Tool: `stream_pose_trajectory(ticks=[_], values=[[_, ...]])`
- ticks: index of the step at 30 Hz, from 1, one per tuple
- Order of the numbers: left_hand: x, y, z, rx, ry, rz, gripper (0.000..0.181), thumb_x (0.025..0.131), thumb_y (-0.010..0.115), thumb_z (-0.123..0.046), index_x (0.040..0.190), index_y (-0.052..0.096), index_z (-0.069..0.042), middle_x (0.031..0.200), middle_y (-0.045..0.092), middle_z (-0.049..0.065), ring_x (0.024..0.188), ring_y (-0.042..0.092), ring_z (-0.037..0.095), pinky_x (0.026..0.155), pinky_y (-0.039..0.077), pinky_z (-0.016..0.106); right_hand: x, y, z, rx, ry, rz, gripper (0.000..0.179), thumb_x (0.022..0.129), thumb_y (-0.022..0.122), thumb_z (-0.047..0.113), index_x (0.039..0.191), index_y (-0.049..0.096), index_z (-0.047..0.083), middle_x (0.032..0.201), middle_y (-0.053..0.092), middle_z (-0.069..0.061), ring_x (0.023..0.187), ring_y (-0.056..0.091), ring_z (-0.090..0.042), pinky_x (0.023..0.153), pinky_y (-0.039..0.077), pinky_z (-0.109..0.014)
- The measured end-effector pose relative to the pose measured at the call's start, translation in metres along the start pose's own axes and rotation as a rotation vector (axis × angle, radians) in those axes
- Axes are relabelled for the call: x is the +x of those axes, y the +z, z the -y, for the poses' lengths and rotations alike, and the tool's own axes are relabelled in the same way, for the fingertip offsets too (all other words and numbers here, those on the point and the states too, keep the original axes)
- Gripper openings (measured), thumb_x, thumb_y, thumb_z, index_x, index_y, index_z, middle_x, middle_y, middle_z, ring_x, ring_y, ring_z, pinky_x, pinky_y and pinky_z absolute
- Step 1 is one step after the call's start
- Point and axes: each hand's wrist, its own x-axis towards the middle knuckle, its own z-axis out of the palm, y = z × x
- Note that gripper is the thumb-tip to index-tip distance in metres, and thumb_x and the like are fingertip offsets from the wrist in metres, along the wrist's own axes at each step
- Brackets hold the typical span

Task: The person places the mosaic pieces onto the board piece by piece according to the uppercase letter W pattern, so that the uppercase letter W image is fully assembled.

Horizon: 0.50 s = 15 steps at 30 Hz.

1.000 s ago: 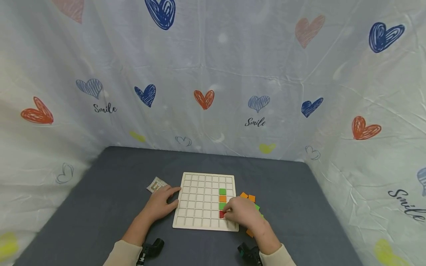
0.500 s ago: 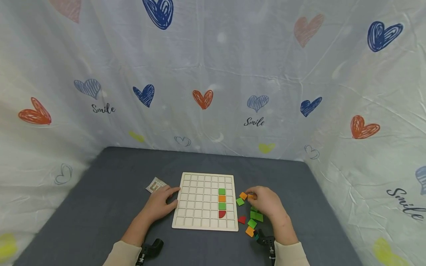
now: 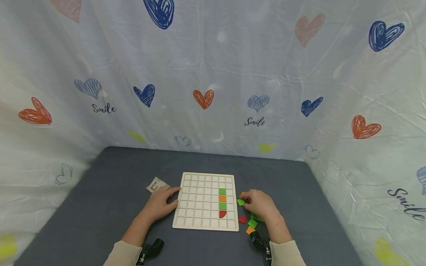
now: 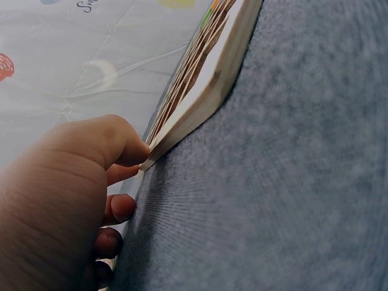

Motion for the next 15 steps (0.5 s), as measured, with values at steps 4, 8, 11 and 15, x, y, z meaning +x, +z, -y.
stream_pose_trajectory(ticks=[4,8,11,15], values=[[0.001,0.001,0.001,0.000,-0.012,0.011,0.042,0.091,0.074,-0.019,0.132,0.070,-0.011,0.079,0.040,-0.010,0.064,0.033,0.008,0.064,0.033,0.032,0.000,0.000,-0.002,0.007,0.014,-0.017,0.021,0.082,0.082,0.012,0.103,0.079,0.012,0.084,0.058,0.003,0.070,0.048,-0.015,0.065,0.043,-0.037],[0.001,0.002,0.002,-0.001,-0.022,0.023,0.042,0.092,0.073,-0.020,0.133,0.070,-0.012,0.079,0.041,-0.009,0.064,0.034,0.009,0.065,0.033,0.033,-0.002,-0.003,0.001,0.018,0.033,-0.041,0.018,0.081,0.084,0.014,0.097,0.077,0.014,0.081,0.055,0.003,0.067,0.047,-0.015,0.062,0.042,-0.036],[0.001,0.002,0.002,-0.004,-0.027,0.029,0.042,0.092,0.073,-0.020,0.133,0.070,-0.013,0.079,0.041,-0.009,0.065,0.034,0.009,0.065,0.033,0.033,-0.003,-0.009,0.008,0.027,0.026,-0.070,0.017,0.081,0.084,0.016,0.097,0.078,0.014,0.084,0.058,0.003,0.067,0.048,-0.014,0.061,0.043,-0.035],[0.001,0.002,0.002,-0.009,-0.033,0.030,0.041,0.092,0.072,-0.019,0.133,0.070,-0.013,0.079,0.040,-0.009,0.065,0.034,0.009,0.066,0.033,0.033,-0.008,-0.018,0.026,0.013,-0.024,-0.113,0.019,0.083,0.083,0.018,0.100,0.079,0.013,0.083,0.058,0.003,0.067,0.047,-0.012,0.060,0.042,-0.033]])
